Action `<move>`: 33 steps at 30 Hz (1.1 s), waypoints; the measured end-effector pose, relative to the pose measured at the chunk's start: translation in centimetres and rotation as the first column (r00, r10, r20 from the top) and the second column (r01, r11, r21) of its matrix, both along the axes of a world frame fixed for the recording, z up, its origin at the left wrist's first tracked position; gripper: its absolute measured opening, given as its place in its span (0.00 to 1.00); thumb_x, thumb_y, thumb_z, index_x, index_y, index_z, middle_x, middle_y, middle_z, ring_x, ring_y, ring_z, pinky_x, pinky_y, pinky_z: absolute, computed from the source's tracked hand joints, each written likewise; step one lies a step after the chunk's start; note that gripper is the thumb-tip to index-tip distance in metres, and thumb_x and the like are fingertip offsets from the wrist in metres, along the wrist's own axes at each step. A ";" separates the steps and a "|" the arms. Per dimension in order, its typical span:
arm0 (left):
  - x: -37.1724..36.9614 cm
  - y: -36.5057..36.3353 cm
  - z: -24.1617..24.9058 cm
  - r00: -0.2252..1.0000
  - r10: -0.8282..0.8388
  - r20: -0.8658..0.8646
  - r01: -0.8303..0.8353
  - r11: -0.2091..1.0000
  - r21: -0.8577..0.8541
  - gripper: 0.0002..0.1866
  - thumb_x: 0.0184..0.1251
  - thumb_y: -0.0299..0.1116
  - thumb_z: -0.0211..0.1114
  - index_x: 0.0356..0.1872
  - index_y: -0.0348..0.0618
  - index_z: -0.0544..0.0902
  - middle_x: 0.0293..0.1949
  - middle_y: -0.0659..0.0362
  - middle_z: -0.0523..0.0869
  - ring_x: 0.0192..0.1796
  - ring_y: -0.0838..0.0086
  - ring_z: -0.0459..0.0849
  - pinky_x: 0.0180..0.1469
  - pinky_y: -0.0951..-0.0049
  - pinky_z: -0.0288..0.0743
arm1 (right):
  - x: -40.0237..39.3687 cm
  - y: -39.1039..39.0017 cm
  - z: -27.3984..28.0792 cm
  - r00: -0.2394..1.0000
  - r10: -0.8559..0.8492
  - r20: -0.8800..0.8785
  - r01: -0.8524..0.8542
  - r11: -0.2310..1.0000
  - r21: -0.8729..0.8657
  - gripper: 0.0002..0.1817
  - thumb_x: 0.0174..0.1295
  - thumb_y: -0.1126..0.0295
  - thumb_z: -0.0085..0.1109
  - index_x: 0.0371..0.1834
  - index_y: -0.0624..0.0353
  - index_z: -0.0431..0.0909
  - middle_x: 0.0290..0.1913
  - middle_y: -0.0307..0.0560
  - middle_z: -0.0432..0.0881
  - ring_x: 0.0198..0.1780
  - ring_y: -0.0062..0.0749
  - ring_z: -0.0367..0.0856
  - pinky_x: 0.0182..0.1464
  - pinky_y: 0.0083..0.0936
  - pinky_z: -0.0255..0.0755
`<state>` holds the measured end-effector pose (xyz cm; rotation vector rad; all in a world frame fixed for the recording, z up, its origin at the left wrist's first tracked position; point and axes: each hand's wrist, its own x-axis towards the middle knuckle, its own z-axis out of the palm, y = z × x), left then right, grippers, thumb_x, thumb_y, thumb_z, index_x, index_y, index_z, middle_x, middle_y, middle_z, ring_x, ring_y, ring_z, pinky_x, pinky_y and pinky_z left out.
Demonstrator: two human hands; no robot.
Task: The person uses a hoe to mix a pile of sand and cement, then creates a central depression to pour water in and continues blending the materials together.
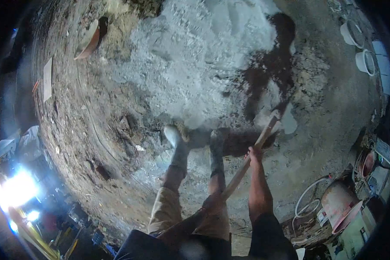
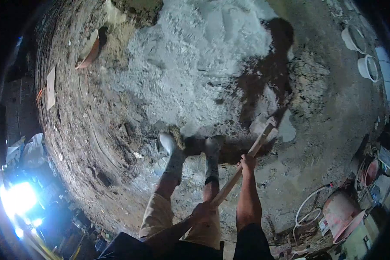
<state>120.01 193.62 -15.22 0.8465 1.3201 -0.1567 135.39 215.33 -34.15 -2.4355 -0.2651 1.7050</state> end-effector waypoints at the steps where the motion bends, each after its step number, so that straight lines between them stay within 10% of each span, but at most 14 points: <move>1: -0.4 -2.5 0.5 0.994 0.082 -0.069 -0.078 0.995 0.063 0.22 0.51 0.52 0.62 0.37 0.43 0.78 0.36 0.49 0.79 0.44 0.58 0.78 0.44 0.58 0.71 | -1.1 -0.7 1.1 0.972 0.229 0.048 -0.227 0.973 -0.030 0.12 0.54 0.62 0.56 0.29 0.59 0.68 0.24 0.44 0.70 0.19 0.32 0.71 0.24 0.34 0.67; 4: -2.3 -5.2 0.7 0.940 0.280 -0.194 -0.233 0.945 0.231 0.19 0.51 0.50 0.62 0.34 0.43 0.79 0.34 0.50 0.79 0.42 0.57 0.77 0.44 0.57 0.71 | -5.3 -3.6 7.6 0.991 -0.126 -0.033 0.128 0.989 0.079 0.09 0.54 0.65 0.53 0.27 0.57 0.66 0.23 0.41 0.67 0.20 0.30 0.67 0.27 0.34 0.66; 12: -8.0 -2.6 -0.7 0.927 0.334 -0.171 -0.188 0.809 0.557 0.11 0.52 0.39 0.58 0.29 0.43 0.79 0.29 0.51 0.78 0.37 0.56 0.77 0.40 0.57 0.70 | -15.8 3.9 19.2 0.970 -0.240 -0.038 0.242 0.939 0.246 0.12 0.51 0.65 0.58 0.22 0.54 0.63 0.18 0.37 0.64 0.16 0.26 0.64 0.20 0.27 0.62; 16: -11.8 2.7 -3.1 0.821 0.571 -0.001 -0.475 0.684 0.554 0.07 0.50 0.36 0.58 0.22 0.43 0.76 0.24 0.51 0.77 0.31 0.55 0.76 0.34 0.59 0.70 | -20.2 8.4 17.0 0.962 -0.250 -0.106 0.271 0.911 0.311 0.11 0.52 0.67 0.58 0.27 0.53 0.62 0.17 0.36 0.61 0.13 0.25 0.62 0.17 0.27 0.61; 21: -8.9 -1.7 -8.1 0.803 0.447 -0.394 -0.187 0.817 0.545 0.07 0.49 0.34 0.60 0.20 0.44 0.76 0.21 0.52 0.77 0.30 0.58 0.77 0.33 0.60 0.69 | -22.0 4.1 3.2 0.990 0.016 -0.138 0.009 0.984 0.178 0.08 0.54 0.68 0.53 0.25 0.54 0.63 0.19 0.38 0.64 0.15 0.25 0.62 0.17 0.26 0.61; 28: -0.6 -7.5 -6.8 0.709 0.617 -0.341 -0.485 0.778 0.400 0.07 0.52 0.32 0.56 0.19 0.47 0.81 0.21 0.52 0.77 0.27 0.59 0.78 0.27 0.60 0.70 | -19.4 0.3 6.4 0.990 0.074 -0.121 -0.056 0.988 0.143 0.09 0.53 0.69 0.53 0.23 0.54 0.63 0.18 0.38 0.63 0.14 0.25 0.62 0.17 0.26 0.61; 29: -0.8 -6.5 -4.6 0.816 0.419 -0.398 -0.205 0.854 0.479 0.06 0.50 0.29 0.55 0.25 0.52 0.81 0.21 0.57 0.76 0.29 0.64 0.77 0.35 0.61 0.67 | -19.1 1.3 9.3 0.994 0.076 -0.077 -0.064 0.988 0.140 0.09 0.53 0.69 0.52 0.21 0.53 0.62 0.19 0.38 0.63 0.14 0.24 0.61 0.16 0.25 0.61; 33: -5.1 4.4 -5.0 0.837 0.496 -0.228 -0.315 0.780 0.540 0.15 0.43 0.41 0.67 0.23 0.40 0.77 0.20 0.51 0.78 0.26 0.55 0.79 0.30 0.58 0.71 | -17.5 7.9 11.1 0.987 0.088 -0.134 -0.029 0.920 0.390 0.11 0.52 0.68 0.56 0.22 0.59 0.65 0.17 0.40 0.66 0.14 0.25 0.66 0.16 0.26 0.65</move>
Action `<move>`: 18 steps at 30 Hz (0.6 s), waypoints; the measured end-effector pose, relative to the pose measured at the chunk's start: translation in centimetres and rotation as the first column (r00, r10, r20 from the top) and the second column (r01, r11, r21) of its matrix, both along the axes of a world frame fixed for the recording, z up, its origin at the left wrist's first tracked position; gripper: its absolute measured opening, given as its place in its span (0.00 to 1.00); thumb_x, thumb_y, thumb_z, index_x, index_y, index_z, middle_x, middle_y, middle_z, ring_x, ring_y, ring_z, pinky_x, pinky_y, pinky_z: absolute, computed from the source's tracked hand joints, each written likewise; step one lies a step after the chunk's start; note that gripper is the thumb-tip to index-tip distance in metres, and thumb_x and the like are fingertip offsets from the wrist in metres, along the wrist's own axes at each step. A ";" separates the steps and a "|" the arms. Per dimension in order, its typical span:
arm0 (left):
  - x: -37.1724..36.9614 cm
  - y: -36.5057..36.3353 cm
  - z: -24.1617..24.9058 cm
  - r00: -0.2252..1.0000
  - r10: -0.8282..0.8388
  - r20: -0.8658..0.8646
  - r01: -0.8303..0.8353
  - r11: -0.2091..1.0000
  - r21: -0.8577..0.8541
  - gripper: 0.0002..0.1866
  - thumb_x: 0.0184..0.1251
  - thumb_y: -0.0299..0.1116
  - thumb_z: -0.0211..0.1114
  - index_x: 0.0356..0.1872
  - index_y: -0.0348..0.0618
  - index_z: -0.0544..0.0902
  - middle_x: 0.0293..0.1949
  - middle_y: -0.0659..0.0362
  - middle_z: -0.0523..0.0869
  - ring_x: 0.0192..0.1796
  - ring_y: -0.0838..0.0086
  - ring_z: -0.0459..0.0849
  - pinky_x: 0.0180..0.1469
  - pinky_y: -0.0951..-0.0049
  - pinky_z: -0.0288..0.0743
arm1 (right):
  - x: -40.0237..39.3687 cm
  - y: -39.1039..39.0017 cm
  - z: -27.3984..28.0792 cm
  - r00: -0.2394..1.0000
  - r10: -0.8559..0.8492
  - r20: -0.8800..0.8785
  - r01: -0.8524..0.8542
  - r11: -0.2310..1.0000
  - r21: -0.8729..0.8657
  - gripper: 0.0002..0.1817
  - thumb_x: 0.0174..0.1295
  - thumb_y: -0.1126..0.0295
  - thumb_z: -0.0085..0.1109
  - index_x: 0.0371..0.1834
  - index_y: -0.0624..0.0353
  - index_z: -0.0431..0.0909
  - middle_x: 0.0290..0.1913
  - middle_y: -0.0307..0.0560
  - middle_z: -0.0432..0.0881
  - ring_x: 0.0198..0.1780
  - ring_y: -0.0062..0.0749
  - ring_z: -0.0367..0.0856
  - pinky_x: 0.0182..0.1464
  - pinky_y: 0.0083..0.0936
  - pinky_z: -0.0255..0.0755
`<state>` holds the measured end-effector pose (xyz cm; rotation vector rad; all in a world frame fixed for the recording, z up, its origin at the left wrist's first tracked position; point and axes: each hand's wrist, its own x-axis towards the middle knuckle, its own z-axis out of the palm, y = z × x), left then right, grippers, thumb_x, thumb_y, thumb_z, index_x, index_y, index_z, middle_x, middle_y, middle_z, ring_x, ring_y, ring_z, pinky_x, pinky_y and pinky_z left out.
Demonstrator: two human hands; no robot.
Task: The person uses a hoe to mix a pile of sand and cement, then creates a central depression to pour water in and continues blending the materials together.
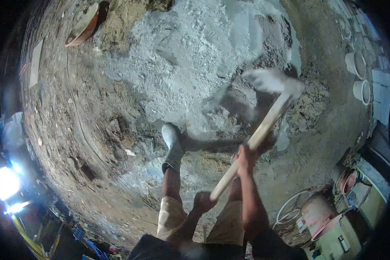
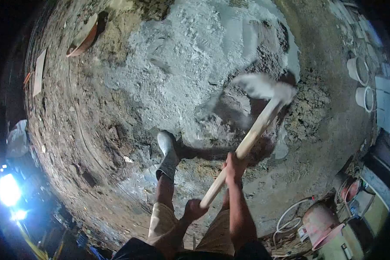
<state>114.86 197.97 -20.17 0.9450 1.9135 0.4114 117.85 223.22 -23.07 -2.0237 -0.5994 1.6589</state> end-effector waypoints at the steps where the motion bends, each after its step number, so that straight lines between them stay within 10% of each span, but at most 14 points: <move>1: -0.8 2.8 -1.3 0.996 0.059 0.070 -0.055 0.997 -0.054 0.17 0.42 0.42 0.69 0.24 0.38 0.77 0.20 0.50 0.79 0.25 0.54 0.79 0.29 0.58 0.72 | -0.8 2.5 -0.4 0.998 -0.031 -0.063 0.034 0.999 0.042 0.13 0.51 0.67 0.57 0.20 0.59 0.64 0.17 0.40 0.66 0.14 0.26 0.67 0.15 0.25 0.64; 5: -2.7 5.6 -5.6 0.985 0.126 0.122 -0.109 0.985 -0.133 0.17 0.44 0.42 0.68 0.28 0.37 0.79 0.22 0.48 0.81 0.25 0.57 0.82 0.27 0.61 0.74 | -5.6 6.9 -5.1 0.906 0.299 0.298 -0.308 0.951 -0.018 0.12 0.51 0.65 0.58 0.21 0.63 0.71 0.16 0.45 0.72 0.14 0.29 0.72 0.17 0.28 0.68; 10: -2.8 3.2 -4.1 0.999 0.047 0.021 -0.037 0.931 -0.362 0.16 0.44 0.44 0.66 0.26 0.41 0.80 0.22 0.49 0.82 0.24 0.57 0.82 0.26 0.62 0.74 | -5.2 1.5 -11.1 0.998 0.057 0.028 -0.053 0.991 -0.127 0.13 0.52 0.66 0.59 0.18 0.61 0.69 0.14 0.41 0.70 0.11 0.26 0.69 0.14 0.27 0.66; 12: -0.7 0.5 -3.3 0.978 -0.155 -0.141 0.101 0.938 -0.331 0.14 0.46 0.44 0.65 0.27 0.44 0.80 0.21 0.53 0.81 0.22 0.60 0.80 0.24 0.63 0.74 | -3.8 0.4 -9.0 0.983 0.176 0.050 -0.166 0.973 -0.159 0.14 0.54 0.67 0.58 0.17 0.59 0.67 0.13 0.39 0.67 0.10 0.26 0.68 0.14 0.27 0.63; 18: 3.5 -2.6 2.3 0.994 -0.092 -0.058 0.086 0.990 -0.108 0.16 0.45 0.45 0.66 0.19 0.41 0.76 0.15 0.50 0.76 0.20 0.55 0.78 0.23 0.56 0.71 | 0.5 -2.7 -0.1 0.966 0.204 0.159 -0.174 0.967 -0.187 0.13 0.51 0.66 0.58 0.24 0.64 0.68 0.13 0.40 0.69 0.11 0.27 0.70 0.13 0.27 0.63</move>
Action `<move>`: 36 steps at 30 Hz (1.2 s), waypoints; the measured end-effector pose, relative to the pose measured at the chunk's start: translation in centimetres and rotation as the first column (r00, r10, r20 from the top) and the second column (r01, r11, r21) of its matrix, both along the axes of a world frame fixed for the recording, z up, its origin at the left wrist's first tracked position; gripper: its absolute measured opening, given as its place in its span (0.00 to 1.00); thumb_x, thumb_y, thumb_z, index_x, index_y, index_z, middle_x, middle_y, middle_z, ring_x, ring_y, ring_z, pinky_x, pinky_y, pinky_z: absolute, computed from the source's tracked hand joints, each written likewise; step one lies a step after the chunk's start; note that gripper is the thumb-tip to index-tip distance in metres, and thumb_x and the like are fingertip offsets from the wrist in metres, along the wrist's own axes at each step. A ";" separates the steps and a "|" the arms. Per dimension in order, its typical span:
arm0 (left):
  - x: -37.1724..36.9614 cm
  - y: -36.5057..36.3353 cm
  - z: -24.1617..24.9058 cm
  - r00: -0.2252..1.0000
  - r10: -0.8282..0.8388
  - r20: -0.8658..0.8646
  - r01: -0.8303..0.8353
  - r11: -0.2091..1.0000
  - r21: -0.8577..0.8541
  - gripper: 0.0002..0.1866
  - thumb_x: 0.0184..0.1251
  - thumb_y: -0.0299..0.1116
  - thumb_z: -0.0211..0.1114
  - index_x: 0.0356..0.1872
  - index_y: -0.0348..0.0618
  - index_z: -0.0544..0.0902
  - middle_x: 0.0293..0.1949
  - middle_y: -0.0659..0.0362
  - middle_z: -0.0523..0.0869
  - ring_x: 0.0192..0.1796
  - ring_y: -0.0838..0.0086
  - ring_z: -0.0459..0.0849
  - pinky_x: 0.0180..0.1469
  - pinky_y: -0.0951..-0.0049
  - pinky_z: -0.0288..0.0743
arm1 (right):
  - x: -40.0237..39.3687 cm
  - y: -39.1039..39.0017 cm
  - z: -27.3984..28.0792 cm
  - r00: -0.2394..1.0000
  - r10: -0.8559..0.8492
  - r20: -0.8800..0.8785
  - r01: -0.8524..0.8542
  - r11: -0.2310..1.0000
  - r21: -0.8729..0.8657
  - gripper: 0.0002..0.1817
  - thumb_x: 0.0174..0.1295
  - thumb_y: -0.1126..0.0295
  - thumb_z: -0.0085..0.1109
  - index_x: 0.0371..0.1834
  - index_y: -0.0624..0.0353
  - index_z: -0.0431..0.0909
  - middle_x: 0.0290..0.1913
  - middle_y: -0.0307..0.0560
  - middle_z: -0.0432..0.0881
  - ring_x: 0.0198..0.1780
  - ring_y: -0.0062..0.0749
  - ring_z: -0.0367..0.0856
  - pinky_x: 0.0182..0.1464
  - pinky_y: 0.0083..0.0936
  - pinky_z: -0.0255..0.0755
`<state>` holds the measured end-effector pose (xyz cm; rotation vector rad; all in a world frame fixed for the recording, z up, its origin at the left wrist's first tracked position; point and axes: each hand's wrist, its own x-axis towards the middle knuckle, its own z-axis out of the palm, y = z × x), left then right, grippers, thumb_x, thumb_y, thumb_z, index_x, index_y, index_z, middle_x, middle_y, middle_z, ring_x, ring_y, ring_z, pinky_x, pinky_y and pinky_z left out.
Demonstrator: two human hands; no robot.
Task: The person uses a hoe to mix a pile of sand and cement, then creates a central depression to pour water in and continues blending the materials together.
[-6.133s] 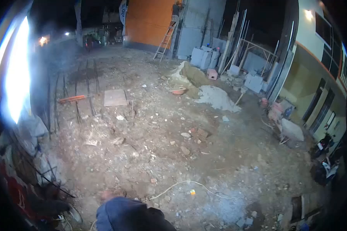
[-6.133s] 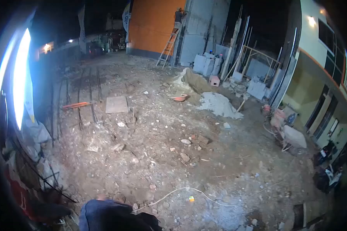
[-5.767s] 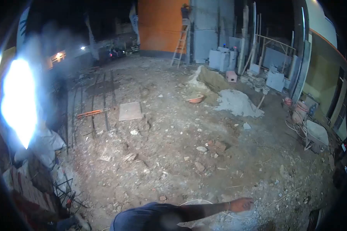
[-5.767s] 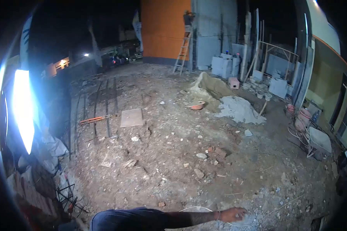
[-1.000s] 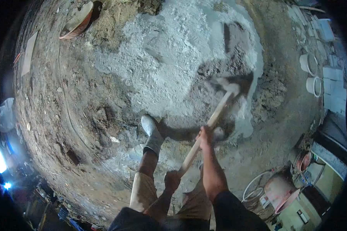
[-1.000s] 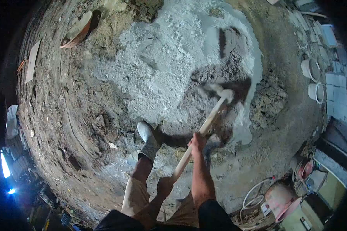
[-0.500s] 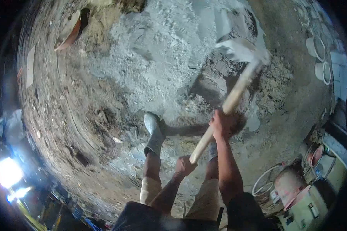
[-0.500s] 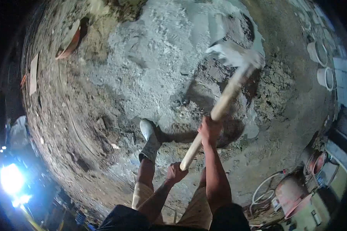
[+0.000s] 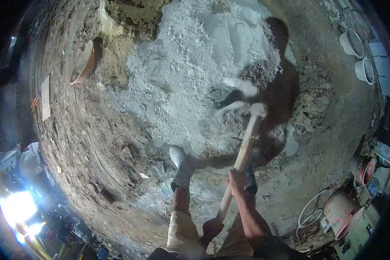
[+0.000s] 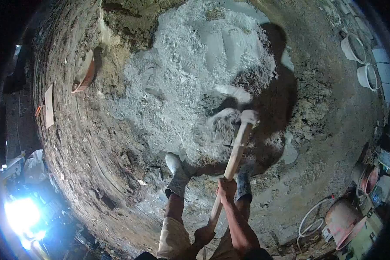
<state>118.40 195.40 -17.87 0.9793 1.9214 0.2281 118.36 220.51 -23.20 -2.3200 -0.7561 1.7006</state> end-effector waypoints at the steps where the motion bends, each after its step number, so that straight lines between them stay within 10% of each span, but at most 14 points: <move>1: 0.3 0.1 0.5 1.000 -0.025 0.003 0.025 0.999 -0.035 0.16 0.44 0.44 0.66 0.19 0.41 0.76 0.14 0.50 0.76 0.20 0.54 0.78 0.23 0.55 0.71 | -0.7 2.3 2.4 0.999 -0.024 0.035 0.025 0.999 -0.025 0.12 0.51 0.66 0.57 0.23 0.64 0.68 0.13 0.41 0.69 0.11 0.27 0.71 0.13 0.27 0.63; 3: -2.6 7.0 -0.5 0.970 0.224 0.097 -0.224 0.974 -0.011 0.17 0.43 0.44 0.68 0.23 0.39 0.78 0.17 0.49 0.78 0.22 0.53 0.79 0.24 0.56 0.72 | -1.5 7.4 2.2 0.999 0.049 -0.019 -0.046 0.989 0.137 0.16 0.55 0.61 0.55 0.18 0.60 0.67 0.13 0.42 0.68 0.13 0.28 0.70 0.18 0.27 0.64; 4: -4.7 11.3 -2.7 0.994 0.032 0.104 -0.008 0.976 -0.220 0.21 0.42 0.47 0.67 0.32 0.39 0.81 0.26 0.49 0.83 0.30 0.58 0.83 0.32 0.63 0.75 | -2.9 11.0 2.1 0.999 -0.029 -0.032 0.032 0.994 0.106 0.16 0.57 0.61 0.54 0.19 0.60 0.68 0.15 0.42 0.70 0.15 0.29 0.71 0.19 0.26 0.64; 5: -6.4 14.7 -4.5 0.986 0.101 0.131 -0.078 0.982 -0.170 0.22 0.41 0.47 0.68 0.32 0.38 0.81 0.25 0.48 0.83 0.29 0.58 0.83 0.33 0.62 0.75 | -3.1 14.2 -0.1 0.759 0.585 0.287 -0.651 0.687 0.322 0.15 0.59 0.61 0.54 0.21 0.60 0.68 0.17 0.43 0.71 0.17 0.29 0.72 0.21 0.27 0.65; 6: -8.2 17.8 -6.0 0.981 0.123 0.148 -0.103 0.986 -0.134 0.22 0.41 0.47 0.67 0.32 0.38 0.81 0.26 0.48 0.83 0.30 0.58 0.83 0.34 0.61 0.75 | -3.4 17.4 -2.2 0.236 0.516 0.823 -0.971 0.085 0.225 0.14 0.60 0.62 0.53 0.22 0.59 0.69 0.19 0.44 0.72 0.20 0.29 0.74 0.22 0.28 0.66; 7: -9.5 19.4 -7.0 0.977 0.139 0.163 -0.124 0.987 -0.100 0.22 0.42 0.48 0.67 0.32 0.38 0.81 0.26 0.47 0.83 0.30 0.58 0.83 0.34 0.61 0.75 | -4.6 18.9 -5.1 0.658 0.588 0.469 -0.751 0.553 0.360 0.13 0.59 0.62 0.54 0.26 0.61 0.70 0.20 0.45 0.73 0.18 0.30 0.74 0.21 0.30 0.66; 8: -9.6 19.4 -7.4 0.980 0.132 0.152 -0.117 0.988 -0.100 0.22 0.42 0.48 0.67 0.32 0.38 0.81 0.26 0.47 0.83 0.30 0.58 0.83 0.34 0.61 0.75 | -5.9 20.5 -7.9 0.956 0.247 0.157 -0.286 0.903 0.321 0.13 0.59 0.61 0.55 0.30 0.62 0.71 0.22 0.45 0.74 0.17 0.32 0.74 0.19 0.32 0.67; 11: -8.3 17.5 -7.3 0.989 0.145 0.035 -0.135 0.969 -0.209 0.22 0.42 0.49 0.67 0.28 0.36 0.81 0.23 0.46 0.82 0.30 0.55 0.83 0.32 0.59 0.75 | -8.2 17.8 -8.5 0.978 0.172 0.115 -0.172 0.985 -0.006 0.14 0.57 0.61 0.56 0.30 0.62 0.69 0.19 0.43 0.72 0.14 0.29 0.71 0.17 0.29 0.68; 20: -4.8 8.1 0.4 0.955 0.238 0.175 -0.176 0.934 -0.310 0.21 0.45 0.47 0.66 0.29 0.35 0.80 0.22 0.46 0.81 0.29 0.55 0.83 0.30 0.61 0.74 | -4.8 8.3 -3.8 0.978 0.172 -0.115 -0.155 0.978 0.142 0.14 0.55 0.62 0.57 0.27 0.62 0.69 0.15 0.41 0.70 0.14 0.28 0.72 0.16 0.29 0.67; 21: -4.0 5.4 -1.1 0.962 0.201 0.186 -0.154 0.958 -0.242 0.20 0.44 0.46 0.66 0.28 0.36 0.80 0.21 0.46 0.81 0.28 0.55 0.83 0.28 0.61 0.74 | -4.9 8.6 -2.4 0.980 0.200 0.018 -0.192 0.959 -0.206 0.14 0.54 0.62 0.58 0.25 0.62 0.70 0.15 0.41 0.71 0.14 0.27 0.71 0.16 0.28 0.66; 22: -4.5 6.2 0.0 0.963 0.194 0.187 -0.146 0.959 -0.243 0.20 0.44 0.46 0.66 0.28 0.36 0.80 0.21 0.46 0.81 0.28 0.55 0.83 0.28 0.61 0.74 | -3.5 5.9 -3.2 0.988 0.097 -0.118 -0.093 0.995 0.044 0.14 0.55 0.61 0.57 0.22 0.61 0.70 0.14 0.41 0.70 0.14 0.27 0.71 0.16 0.26 0.66; 27: -9.2 17.8 -0.1 0.987 -0.003 0.164 0.031 0.985 -0.167 0.21 0.43 0.48 0.66 0.35 0.42 0.82 0.23 0.50 0.82 0.26 0.60 0.82 0.30 0.61 0.75 | -5.4 16.9 3.8 0.999 -0.028 0.047 0.019 0.982 0.186 0.14 0.54 0.67 0.55 0.17 0.64 0.69 0.12 0.45 0.72 0.13 0.32 0.74 0.16 0.31 0.67; 31: -12.5 28.0 -3.4 0.999 0.023 0.033 -0.022 0.999 -0.041 0.20 0.39 0.46 0.68 0.25 0.38 0.80 0.21 0.45 0.81 0.26 0.55 0.82 0.28 0.61 0.75 | -6.8 26.0 -4.4 0.998 0.049 -0.044 -0.026 0.904 0.428 0.17 0.57 0.62 0.53 0.23 0.68 0.71 0.17 0.50 0.76 0.16 0.34 0.77 0.20 0.30 0.71; 36: -12.8 21.0 -2.2 0.984 0.160 0.076 -0.144 0.974 -0.175 0.22 0.41 0.51 0.68 0.29 0.42 0.80 0.24 0.47 0.81 0.29 0.55 0.82 0.29 0.60 0.75 | -8.9 18.7 -11.2 1.000 0.029 -0.004 -0.029 0.999 -0.031 0.11 0.56 0.63 0.56 0.24 0.58 0.71 0.15 0.40 0.69 0.14 0.29 0.71 0.17 0.28 0.69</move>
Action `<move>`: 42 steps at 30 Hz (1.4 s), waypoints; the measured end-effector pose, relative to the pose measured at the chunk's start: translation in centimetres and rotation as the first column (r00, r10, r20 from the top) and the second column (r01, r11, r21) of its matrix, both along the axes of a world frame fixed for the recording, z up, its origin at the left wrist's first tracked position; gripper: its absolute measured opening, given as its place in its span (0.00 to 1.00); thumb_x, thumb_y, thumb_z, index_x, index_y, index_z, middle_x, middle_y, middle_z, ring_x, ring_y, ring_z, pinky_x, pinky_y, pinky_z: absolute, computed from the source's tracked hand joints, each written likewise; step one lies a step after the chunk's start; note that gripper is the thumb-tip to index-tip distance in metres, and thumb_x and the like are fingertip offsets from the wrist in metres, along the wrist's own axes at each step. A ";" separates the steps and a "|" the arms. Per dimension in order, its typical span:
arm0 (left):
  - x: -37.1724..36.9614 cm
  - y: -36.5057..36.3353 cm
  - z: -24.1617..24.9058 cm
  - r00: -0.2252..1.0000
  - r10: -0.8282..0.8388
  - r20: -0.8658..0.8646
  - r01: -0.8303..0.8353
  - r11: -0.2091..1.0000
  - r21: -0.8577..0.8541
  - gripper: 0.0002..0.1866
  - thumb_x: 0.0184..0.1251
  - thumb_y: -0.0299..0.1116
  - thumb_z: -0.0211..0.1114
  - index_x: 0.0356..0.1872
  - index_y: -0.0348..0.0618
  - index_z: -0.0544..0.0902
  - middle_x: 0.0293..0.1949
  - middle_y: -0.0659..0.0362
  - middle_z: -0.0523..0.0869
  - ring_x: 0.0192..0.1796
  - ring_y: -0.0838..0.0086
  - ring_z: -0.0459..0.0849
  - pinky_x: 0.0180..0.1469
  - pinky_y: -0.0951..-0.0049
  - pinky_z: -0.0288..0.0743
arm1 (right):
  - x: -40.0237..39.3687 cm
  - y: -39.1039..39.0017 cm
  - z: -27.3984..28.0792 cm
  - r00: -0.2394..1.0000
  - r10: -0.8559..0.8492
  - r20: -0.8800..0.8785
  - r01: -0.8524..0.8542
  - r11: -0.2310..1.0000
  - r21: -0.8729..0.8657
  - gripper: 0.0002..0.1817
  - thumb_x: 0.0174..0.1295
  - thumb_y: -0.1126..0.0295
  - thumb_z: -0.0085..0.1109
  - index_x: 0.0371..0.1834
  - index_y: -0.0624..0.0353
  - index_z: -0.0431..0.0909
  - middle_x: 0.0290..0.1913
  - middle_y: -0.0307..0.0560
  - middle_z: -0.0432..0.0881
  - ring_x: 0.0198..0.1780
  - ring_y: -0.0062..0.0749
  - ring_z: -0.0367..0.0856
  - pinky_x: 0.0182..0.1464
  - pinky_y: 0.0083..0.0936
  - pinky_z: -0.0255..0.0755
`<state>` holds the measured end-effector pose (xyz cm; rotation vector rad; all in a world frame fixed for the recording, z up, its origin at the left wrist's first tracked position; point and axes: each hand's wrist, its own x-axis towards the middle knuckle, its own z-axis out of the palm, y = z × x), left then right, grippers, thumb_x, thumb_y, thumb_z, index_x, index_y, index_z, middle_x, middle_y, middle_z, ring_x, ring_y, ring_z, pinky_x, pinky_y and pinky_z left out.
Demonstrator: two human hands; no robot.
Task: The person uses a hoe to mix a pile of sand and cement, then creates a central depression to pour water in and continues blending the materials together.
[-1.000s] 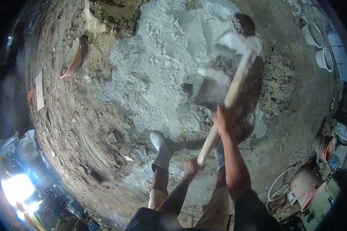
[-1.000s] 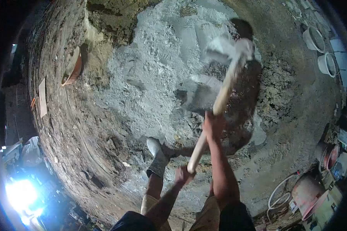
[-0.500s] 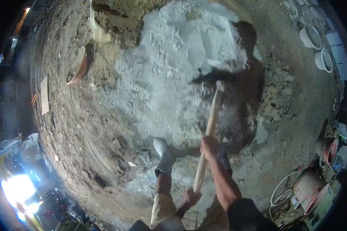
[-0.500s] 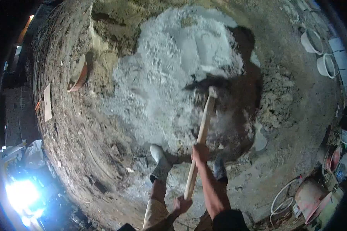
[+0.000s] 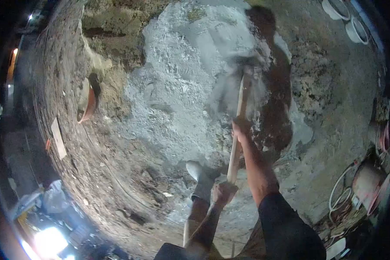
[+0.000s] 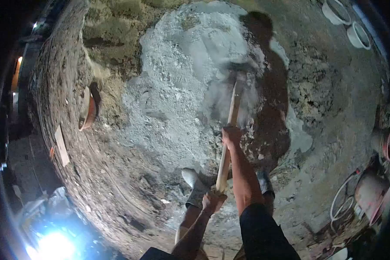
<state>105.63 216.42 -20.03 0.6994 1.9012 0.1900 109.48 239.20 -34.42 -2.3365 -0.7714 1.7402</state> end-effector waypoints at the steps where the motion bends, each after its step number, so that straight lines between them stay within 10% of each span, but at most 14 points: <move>1: 0.0 -2.4 -0.3 0.997 -0.077 -0.026 0.076 0.995 -0.067 0.23 0.41 0.52 0.68 0.30 0.42 0.80 0.26 0.47 0.82 0.31 0.55 0.82 0.31 0.60 0.75 | 0.2 -1.7 0.6 0.998 0.054 0.029 -0.055 0.998 0.027 0.13 0.56 0.62 0.56 0.21 0.59 0.71 0.14 0.41 0.70 0.14 0.30 0.71 0.18 0.27 0.70; 5: 2.2 -6.8 2.6 0.922 -0.383 -0.055 0.357 0.897 -0.262 0.25 0.45 0.54 0.65 0.28 0.38 0.79 0.27 0.47 0.82 0.33 0.55 0.82 0.36 0.60 0.76 | 2.4 -7.5 5.1 0.975 -0.151 -0.165 0.161 0.986 0.048 0.11 0.48 0.67 0.58 0.15 0.61 0.73 0.14 0.45 0.74 0.20 0.33 0.79 0.25 0.33 0.73; 7: 3.1 -12.5 4.0 0.921 -0.342 -0.184 0.350 0.937 0.010 0.19 0.44 0.48 0.68 0.27 0.42 0.81 0.19 0.53 0.80 0.24 0.56 0.80 0.28 0.60 0.75 | 3.6 -10.6 6.8 0.994 0.112 -0.006 -0.112 0.992 0.056 0.12 0.49 0.65 0.59 0.17 0.63 0.72 0.13 0.45 0.72 0.19 0.31 0.78 0.23 0.32 0.73; 10: 3.7 -9.4 4.7 0.882 -0.423 -0.207 0.447 0.891 0.082 0.18 0.44 0.47 0.68 0.27 0.42 0.81 0.19 0.53 0.80 0.23 0.57 0.80 0.26 0.60 0.75 | 5.2 -8.4 14.9 0.982 -0.151 -0.112 0.158 0.985 0.061 0.13 0.47 0.65 0.59 0.23 0.66 0.72 0.14 0.49 0.74 0.17 0.33 0.78 0.20 0.30 0.72; 13: 2.6 -3.6 2.2 0.892 -0.389 -0.231 0.449 0.698 0.557 0.17 0.45 0.45 0.67 0.25 0.41 0.79 0.18 0.53 0.79 0.20 0.59 0.79 0.22 0.61 0.73 | 7.2 -1.7 10.7 0.989 -0.048 0.142 0.002 0.950 0.312 0.13 0.49 0.64 0.58 0.24 0.65 0.72 0.16 0.48 0.74 0.19 0.34 0.77 0.21 0.30 0.72; 14: 2.2 1.9 2.8 0.966 -0.259 -0.024 0.259 0.950 0.172 0.17 0.44 0.46 0.67 0.24 0.41 0.78 0.17 0.54 0.78 0.20 0.59 0.79 0.22 0.61 0.72 | 8.0 1.2 8.3 0.968 0.059 0.244 -0.153 0.910 0.385 0.12 0.52 0.64 0.56 0.25 0.65 0.72 0.19 0.49 0.74 0.22 0.34 0.78 0.22 0.30 0.72; 16: 0.7 7.6 0.2 0.858 -0.481 -0.180 0.510 0.835 0.205 0.19 0.45 0.47 0.66 0.23 0.38 0.77 0.19 0.50 0.79 0.23 0.57 0.80 0.23 0.63 0.72 | 8.8 5.8 3.6 0.859 0.208 0.467 -0.431 0.786 0.444 0.12 0.58 0.65 0.51 0.28 0.65 0.73 0.26 0.49 0.75 0.27 0.33 0.78 0.25 0.31 0.71; 22: -7.3 6.4 -1.5 0.885 -0.461 0.068 0.425 0.858 0.289 0.18 0.49 0.46 0.64 0.26 0.38 0.79 0.20 0.52 0.79 0.22 0.60 0.78 0.25 0.63 0.71 | 1.7 4.9 -0.3 0.929 -0.366 -0.046 0.363 0.929 -0.066 0.14 0.59 0.68 0.53 0.43 0.65 0.68 0.22 0.48 0.73 0.21 0.34 0.75 0.22 0.29 0.71; 27: -13.9 -3.0 0.8 0.688 -0.725 -0.017 0.720 0.679 0.144 0.15 0.52 0.44 0.63 0.24 0.40 0.78 0.22 0.54 0.79 0.23 0.64 0.78 0.25 0.64 0.70 | -4.5 -2.5 6.6 0.997 -0.046 0.064 0.041 0.996 0.080 0.12 0.61 0.66 0.49 0.35 0.66 0.73 0.19 0.47 0.73 0.22 0.35 0.76 0.25 0.35 0.74; 32: -14.2 -6.5 8.1 0.688 -0.726 0.004 0.725 0.687 -0.034 0.17 0.51 0.46 0.62 0.29 0.40 0.78 0.25 0.52 0.81 0.28 0.58 0.80 0.30 0.60 0.73 | -4.6 -8.3 14.1 0.894 -0.441 -0.080 0.446 0.894 0.051 0.17 0.50 0.61 0.60 0.35 0.63 0.72 0.26 0.51 0.75 0.32 0.43 0.77 0.36 0.40 0.73; 34: -12.5 -2.6 8.2 0.656 -0.755 0.029 0.754 0.652 -0.074 0.18 0.50 0.47 0.62 0.30 0.40 0.78 0.26 0.51 0.81 0.30 0.56 0.81 0.31 0.58 0.74 | -1.4 -8.4 14.2 0.943 0.010 0.333 -0.136 0.924 0.357 0.13 0.46 0.64 0.61 0.30 0.62 0.75 0.27 0.52 0.76 0.32 0.45 0.76 0.40 0.43 0.70; 35: -11.3 0.3 7.4 0.644 -0.763 0.051 0.765 0.641 -0.066 0.18 0.50 0.47 0.62 0.31 0.40 0.78 0.27 0.51 0.82 0.30 0.55 0.82 0.32 0.57 0.74 | 1.2 -5.7 15.1 0.508 0.391 0.767 -0.792 0.562 0.238 0.11 0.44 0.66 0.61 0.28 0.62 0.76 0.28 0.53 0.77 0.31 0.47 0.76 0.40 0.45 0.69; 38: -7.8 9.2 2.0 0.643 -0.761 0.088 0.754 0.649 0.096 0.17 0.49 0.46 0.60 0.32 0.43 0.79 0.26 0.49 0.82 0.31 0.54 0.82 0.33 0.57 0.75 | 8.4 3.9 11.2 0.594 0.542 0.595 -0.678 0.735 0.007 0.13 0.47 0.65 0.62 0.33 0.61 0.77 0.30 0.54 0.78 0.43 0.49 0.75 0.40 0.44 0.70; 42: -6.6 14.3 3.6 0.630 -0.775 0.050 0.766 0.630 0.125 0.20 0.53 0.48 0.60 0.24 0.38 0.78 0.26 0.46 0.81 0.31 0.54 0.82 0.33 0.59 0.75 | 7.0 2.0 1.5 0.859 0.314 0.404 -0.450 0.840 0.304 0.15 0.52 0.64 0.61 0.39 0.62 0.76 0.28 0.50 0.78 0.37 0.43 0.78 0.34 0.39 0.74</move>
